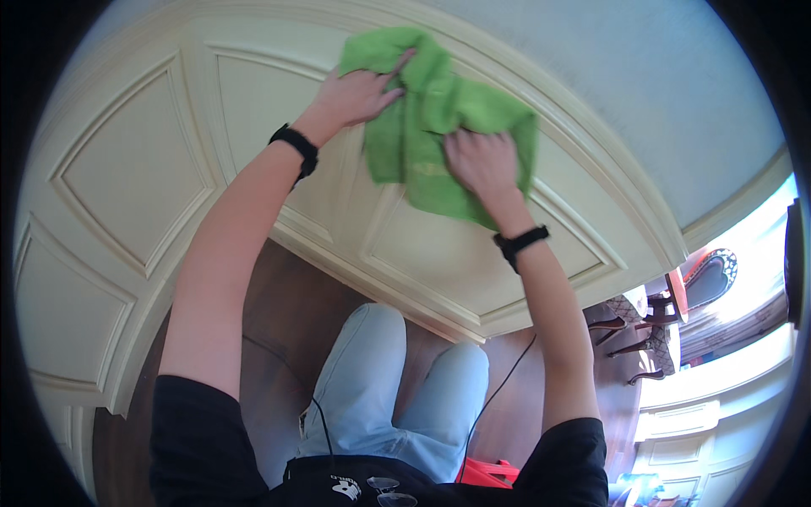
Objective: The person folds a green cloth and wipes a round table, a window frame, a wall, and a cabinet door.
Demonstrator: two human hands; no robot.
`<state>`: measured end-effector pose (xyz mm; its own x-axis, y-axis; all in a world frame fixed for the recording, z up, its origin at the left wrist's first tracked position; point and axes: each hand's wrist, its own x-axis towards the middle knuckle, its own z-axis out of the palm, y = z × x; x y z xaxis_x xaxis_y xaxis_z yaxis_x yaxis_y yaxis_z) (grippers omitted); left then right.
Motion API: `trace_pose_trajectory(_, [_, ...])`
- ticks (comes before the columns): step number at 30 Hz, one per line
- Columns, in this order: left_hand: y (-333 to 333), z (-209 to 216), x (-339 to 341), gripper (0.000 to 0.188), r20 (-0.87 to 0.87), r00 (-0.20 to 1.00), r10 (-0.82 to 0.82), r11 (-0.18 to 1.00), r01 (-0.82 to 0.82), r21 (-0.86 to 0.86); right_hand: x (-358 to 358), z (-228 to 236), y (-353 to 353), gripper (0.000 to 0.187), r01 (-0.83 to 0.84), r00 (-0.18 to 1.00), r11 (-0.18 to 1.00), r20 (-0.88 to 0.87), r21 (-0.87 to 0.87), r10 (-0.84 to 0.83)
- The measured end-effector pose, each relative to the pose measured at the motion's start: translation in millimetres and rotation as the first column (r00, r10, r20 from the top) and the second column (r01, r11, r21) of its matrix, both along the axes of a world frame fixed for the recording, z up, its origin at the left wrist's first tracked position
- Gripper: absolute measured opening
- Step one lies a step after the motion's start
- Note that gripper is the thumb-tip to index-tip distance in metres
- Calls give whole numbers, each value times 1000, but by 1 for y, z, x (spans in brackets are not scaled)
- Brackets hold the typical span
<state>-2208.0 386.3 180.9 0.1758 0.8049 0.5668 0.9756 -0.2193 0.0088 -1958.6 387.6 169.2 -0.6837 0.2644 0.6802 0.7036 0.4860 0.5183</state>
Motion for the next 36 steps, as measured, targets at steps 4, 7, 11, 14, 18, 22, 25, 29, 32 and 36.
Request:
trace_pose_trajectory(4, [3, -25, -58, 70, -153, 986, 58, 909, 12, 417, -66, 7, 13, 24, -213, 977, 975, 37, 59, 211])
trace_pose_trajectory(7, [-4, -15, -50, 71, -198, 976, 90, 905, 3, 425, -38, 12, 12, 32, -151, 987, 988, 54, 34, 149])
trace_pose_trajectory(11, [-9, 2, -1, 74, -39, 998, 44, 985, -37, 171, 29, 12, -3, 33, -99, 994, 994, 40, -46, 101])
trace_pose_trajectory(14, [-17, 27, 62, 75, 27, 999, -30, 998, 31, -57, 86, 14, -24, 35, 0, 1000, 992, -20, -127, -2])
trace_pose_trajectory(18, [9, 26, 138, 75, -195, 938, -286, 708, 344, 617, 152, 35, -49, 39, 177, 978, 984, -103, -31, -179])
trace_pose_trajectory(22, [-12, 51, 232, 74, -194, 926, -324, 738, 375, 561, 224, 54, -60, 39, 428, 872, 899, -219, -89, -437])
trace_pose_trajectory(25, [-20, 62, 286, 72, -155, 924, -349, 806, 380, 454, 274, 56, -60, 40, 555, 807, 811, -352, 182, -474])
trace_pose_trajectory(29, [-26, 55, 337, 69, -273, 809, -521, 618, 578, 533, 306, 31, -62, 47, 573, 663, 814, -636, 91, -395])
trace_pose_trajectory(32, [-25, 53, 362, 68, -302, 757, -579, 524, 629, 574, 314, 20, -63, 52, 460, 709, 861, -673, 215, -210])
trace_pose_trajectory(36, [-30, 48, 379, 59, -365, 758, -541, 521, 642, 562, 333, 0, -61, 57, 431, 714, 886, -666, 173, -218])
